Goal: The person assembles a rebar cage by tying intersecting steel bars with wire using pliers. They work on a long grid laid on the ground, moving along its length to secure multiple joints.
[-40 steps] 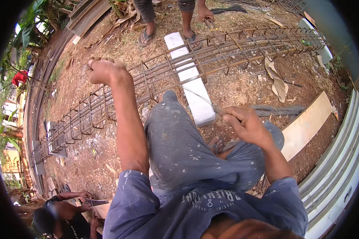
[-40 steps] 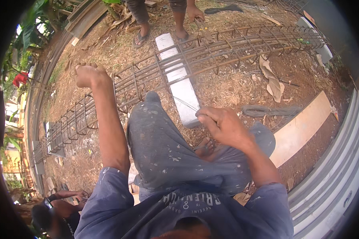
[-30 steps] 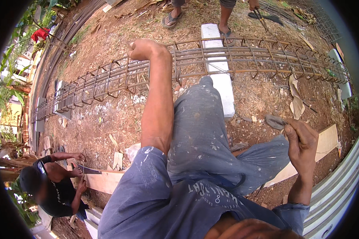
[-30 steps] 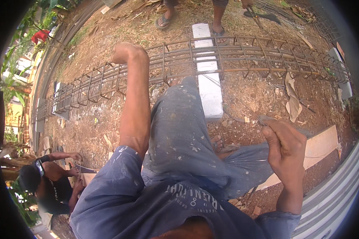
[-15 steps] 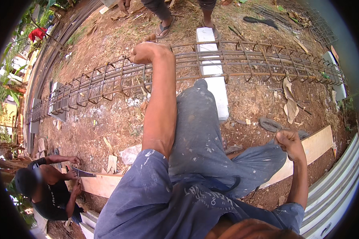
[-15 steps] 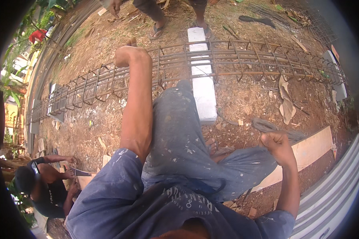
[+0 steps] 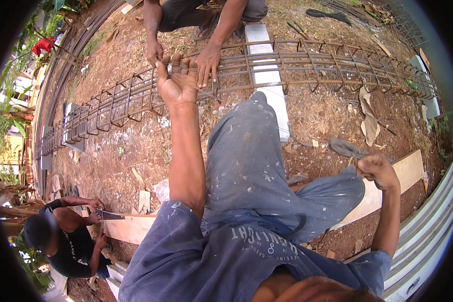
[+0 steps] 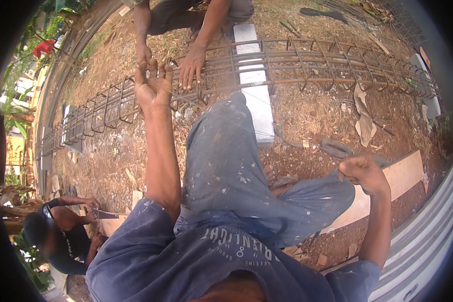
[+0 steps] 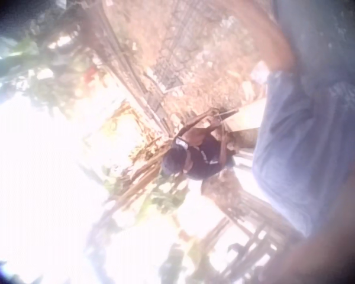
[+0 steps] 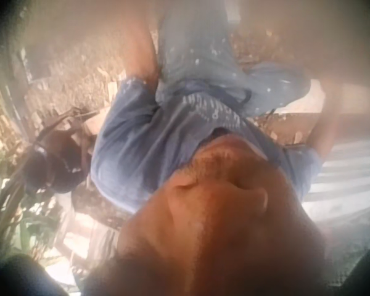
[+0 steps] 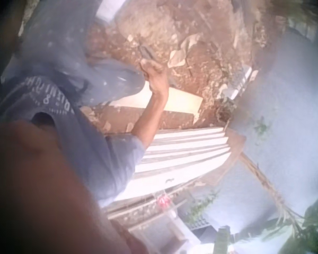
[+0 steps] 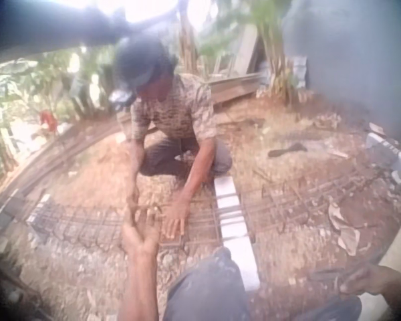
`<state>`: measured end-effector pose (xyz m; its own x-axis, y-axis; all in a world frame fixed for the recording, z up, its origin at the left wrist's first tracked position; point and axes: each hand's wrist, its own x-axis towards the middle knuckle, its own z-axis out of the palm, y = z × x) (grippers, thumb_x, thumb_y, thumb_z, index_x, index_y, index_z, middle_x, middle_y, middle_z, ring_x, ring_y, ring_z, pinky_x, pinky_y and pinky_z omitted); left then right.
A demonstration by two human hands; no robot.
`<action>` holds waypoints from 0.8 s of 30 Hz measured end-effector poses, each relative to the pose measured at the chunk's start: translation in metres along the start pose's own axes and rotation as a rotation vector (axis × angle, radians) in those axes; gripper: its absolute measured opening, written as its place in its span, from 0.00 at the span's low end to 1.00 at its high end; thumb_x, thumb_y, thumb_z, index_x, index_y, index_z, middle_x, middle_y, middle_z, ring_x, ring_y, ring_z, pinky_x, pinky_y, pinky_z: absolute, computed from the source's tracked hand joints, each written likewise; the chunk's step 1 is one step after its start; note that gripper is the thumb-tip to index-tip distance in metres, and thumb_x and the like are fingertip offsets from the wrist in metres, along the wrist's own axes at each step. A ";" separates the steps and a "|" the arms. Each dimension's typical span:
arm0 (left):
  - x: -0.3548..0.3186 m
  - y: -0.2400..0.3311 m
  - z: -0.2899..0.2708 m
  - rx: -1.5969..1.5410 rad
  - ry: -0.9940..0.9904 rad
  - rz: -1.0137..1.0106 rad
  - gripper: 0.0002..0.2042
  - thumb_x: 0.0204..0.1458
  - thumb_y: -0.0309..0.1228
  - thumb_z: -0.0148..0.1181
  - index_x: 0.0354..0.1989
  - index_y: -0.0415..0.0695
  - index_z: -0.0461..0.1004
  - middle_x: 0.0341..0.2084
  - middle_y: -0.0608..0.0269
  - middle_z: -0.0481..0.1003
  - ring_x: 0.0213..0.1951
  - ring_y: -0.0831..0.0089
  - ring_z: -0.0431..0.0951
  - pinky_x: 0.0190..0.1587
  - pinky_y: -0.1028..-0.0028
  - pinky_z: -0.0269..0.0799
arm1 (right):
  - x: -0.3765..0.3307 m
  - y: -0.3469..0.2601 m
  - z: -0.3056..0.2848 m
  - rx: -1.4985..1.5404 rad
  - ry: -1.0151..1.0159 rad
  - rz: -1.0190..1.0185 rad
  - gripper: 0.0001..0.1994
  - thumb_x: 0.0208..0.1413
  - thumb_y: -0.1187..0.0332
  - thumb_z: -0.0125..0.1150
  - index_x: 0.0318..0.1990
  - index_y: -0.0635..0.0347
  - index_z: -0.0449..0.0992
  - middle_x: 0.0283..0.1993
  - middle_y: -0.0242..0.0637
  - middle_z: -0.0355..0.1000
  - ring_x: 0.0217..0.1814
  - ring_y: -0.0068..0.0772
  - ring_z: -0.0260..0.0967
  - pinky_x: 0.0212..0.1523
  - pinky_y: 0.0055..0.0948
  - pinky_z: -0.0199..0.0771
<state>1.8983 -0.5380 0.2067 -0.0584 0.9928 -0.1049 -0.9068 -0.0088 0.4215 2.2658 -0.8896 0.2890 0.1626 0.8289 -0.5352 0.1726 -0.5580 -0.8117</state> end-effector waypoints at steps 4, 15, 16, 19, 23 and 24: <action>-0.025 -0.010 -0.003 0.023 -0.081 -0.086 0.16 0.64 0.46 0.52 0.45 0.45 0.71 0.45 0.51 0.72 0.48 0.53 0.70 0.56 0.47 0.68 | 0.006 -0.006 0.006 0.040 -0.023 0.024 0.20 0.57 0.56 0.66 0.20 0.62 0.78 0.14 0.21 0.59 0.14 0.12 0.46 0.16 0.20 0.38; -0.074 -0.043 0.004 0.182 0.150 0.013 0.13 0.68 0.35 0.44 0.48 0.36 0.67 0.26 0.64 0.63 0.27 0.72 0.63 0.30 0.69 0.66 | 0.022 0.007 0.044 -1.003 0.384 -0.444 0.13 0.60 0.65 0.62 0.33 0.70 0.78 0.18 0.37 0.66 0.21 0.29 0.64 0.26 0.33 0.64; -0.079 -0.047 0.011 0.217 0.240 0.032 0.13 0.68 0.33 0.42 0.49 0.35 0.66 0.25 0.66 0.61 0.25 0.74 0.61 0.27 0.71 0.64 | 0.035 0.006 0.039 -0.948 0.553 -0.484 0.13 0.61 0.65 0.61 0.32 0.70 0.78 0.18 0.38 0.66 0.21 0.30 0.65 0.26 0.33 0.64; -0.079 -0.046 0.024 0.242 0.620 0.003 0.11 0.67 0.29 0.36 0.47 0.36 0.65 0.24 0.67 0.59 0.23 0.76 0.60 0.24 0.73 0.61 | 0.026 -0.008 0.027 -0.464 0.359 -0.532 0.15 0.60 0.61 0.61 0.32 0.68 0.80 0.20 0.37 0.71 0.23 0.32 0.69 0.28 0.32 0.66; -0.046 -0.035 -0.014 0.099 0.537 -0.152 0.11 0.65 0.25 0.35 0.47 0.37 0.65 0.23 0.68 0.58 0.20 0.77 0.55 0.19 0.76 0.54 | -0.003 -0.058 0.045 -0.492 -0.308 -0.469 0.16 0.55 0.57 0.65 0.27 0.63 0.81 0.20 0.45 0.74 0.26 0.44 0.73 0.29 0.35 0.70; -0.050 -0.032 -0.011 0.177 0.491 -0.166 0.13 0.64 0.24 0.36 0.51 0.36 0.65 0.22 0.70 0.57 0.18 0.79 0.52 0.18 0.77 0.50 | 0.002 -0.053 0.061 -0.785 -0.306 -0.448 0.16 0.54 0.57 0.65 0.26 0.62 0.81 0.21 0.47 0.74 0.27 0.48 0.73 0.29 0.37 0.70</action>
<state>1.9255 -0.5884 0.1883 -0.1469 0.8064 -0.5728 -0.8389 0.2053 0.5041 2.1981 -0.8558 0.3173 -0.3188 0.8845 -0.3405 0.7779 0.0389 -0.6272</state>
